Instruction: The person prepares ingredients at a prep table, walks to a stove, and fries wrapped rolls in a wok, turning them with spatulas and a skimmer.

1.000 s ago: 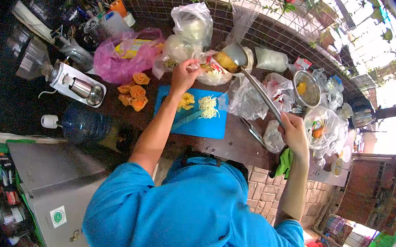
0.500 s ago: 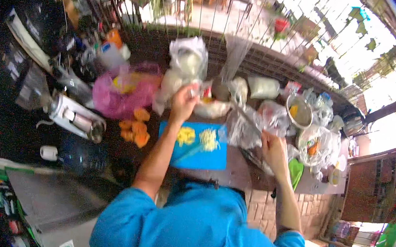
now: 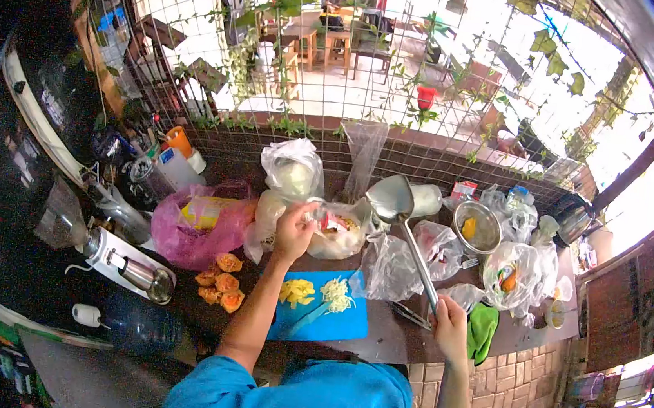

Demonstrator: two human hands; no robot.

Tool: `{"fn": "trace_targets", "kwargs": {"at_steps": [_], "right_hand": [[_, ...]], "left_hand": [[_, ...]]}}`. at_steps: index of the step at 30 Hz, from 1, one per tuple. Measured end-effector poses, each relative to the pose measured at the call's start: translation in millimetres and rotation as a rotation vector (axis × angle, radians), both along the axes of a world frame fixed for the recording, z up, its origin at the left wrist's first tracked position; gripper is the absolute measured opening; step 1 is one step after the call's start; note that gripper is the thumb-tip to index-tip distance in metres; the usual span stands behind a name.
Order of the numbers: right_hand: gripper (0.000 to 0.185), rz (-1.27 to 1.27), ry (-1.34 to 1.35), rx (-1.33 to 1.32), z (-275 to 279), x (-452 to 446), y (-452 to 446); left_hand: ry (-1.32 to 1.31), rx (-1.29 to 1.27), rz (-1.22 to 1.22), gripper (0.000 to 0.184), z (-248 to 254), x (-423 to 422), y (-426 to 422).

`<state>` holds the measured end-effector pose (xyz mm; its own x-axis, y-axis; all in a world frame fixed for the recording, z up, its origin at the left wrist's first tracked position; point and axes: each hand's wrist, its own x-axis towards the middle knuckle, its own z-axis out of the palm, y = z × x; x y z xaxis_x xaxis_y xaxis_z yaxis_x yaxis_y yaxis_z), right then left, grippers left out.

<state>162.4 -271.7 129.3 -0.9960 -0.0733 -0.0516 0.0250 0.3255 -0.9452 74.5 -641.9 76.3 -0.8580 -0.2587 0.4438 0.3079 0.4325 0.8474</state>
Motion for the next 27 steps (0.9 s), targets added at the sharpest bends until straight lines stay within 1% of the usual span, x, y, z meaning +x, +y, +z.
{"fn": "trace_targets", "kwargs": {"at_steps": [2,3,5,6,8,9,11,12,13,15,16,17,19,20,21,23,24,26,27], "right_hand": [[0.025,-0.024,0.041,-0.034,-9,4,6],[0.025,-0.043,0.083,-0.065,-14,6,10],[0.025,-0.083,0.047,-0.095,-23,11,15],[0.025,-0.123,0.020,-0.126,-26,12,17],[0.026,-0.125,0.015,-0.140,-23,18,20],[0.026,-0.129,-0.002,-0.148,-23,21,21],[0.028,-0.123,0.023,-0.148,-33,24,26],[0.028,-0.131,0.012,-0.194,-36,27,27],[0.028,-0.137,0.002,-0.241,-38,28,27],[0.028,-0.144,-0.009,-0.266,-41,30,29],[0.028,-0.149,-0.019,-0.290,-43,32,29],[0.028,-0.152,-0.019,-0.292,-46,33,30],[0.028,-0.141,0.042,-0.241,-51,34,32],[0.028,-0.137,0.065,-0.224,-52,35,33],[0.029,-0.148,0.058,-0.213,-54,38,34],[0.029,-0.159,0.052,-0.203,-53,40,34],[0.029,-0.168,0.045,-0.200,-50,42,32],[0.030,-0.177,0.039,-0.196,-49,45,30],[0.030,-0.172,0.049,-0.204,-49,45,30]], "left_hand": [[0.196,-0.053,0.020,0.036,11,0,4],[0.191,-0.054,0.019,0.036,16,-2,5],[0.225,-0.151,0.013,0.037,21,-6,6],[0.231,-0.155,0.012,0.037,13,-10,4],[0.066,-0.219,0.056,0.038,-11,-21,-3],[0.080,-0.227,0.048,0.038,-5,-26,-4],[0.091,-0.104,0.028,0.037,-1,-25,-5],[0.200,-0.117,0.047,0.037,14,-22,0],[0.200,-0.120,0.042,0.037,25,-22,4],[0.308,-0.062,0.053,0.037,37,-24,11],[0.354,-0.220,0.087,0.039,39,-28,8],[0.355,-0.222,0.083,0.039,31,-32,3],[0.182,-0.352,0.134,0.040,7,-43,-7],[0.217,-0.340,0.180,0.039,-1,-45,-8],[0.218,-0.340,0.177,0.039,4,-43,-7],[0.070,-0.235,0.189,0.035,12,-37,-6],[0.068,-0.235,0.189,0.035,8,-38,-8],[0.143,-0.491,0.193,0.033,-1,-44,-9],[0.143,-0.489,0.193,0.033,-2,-42,-3]]}}
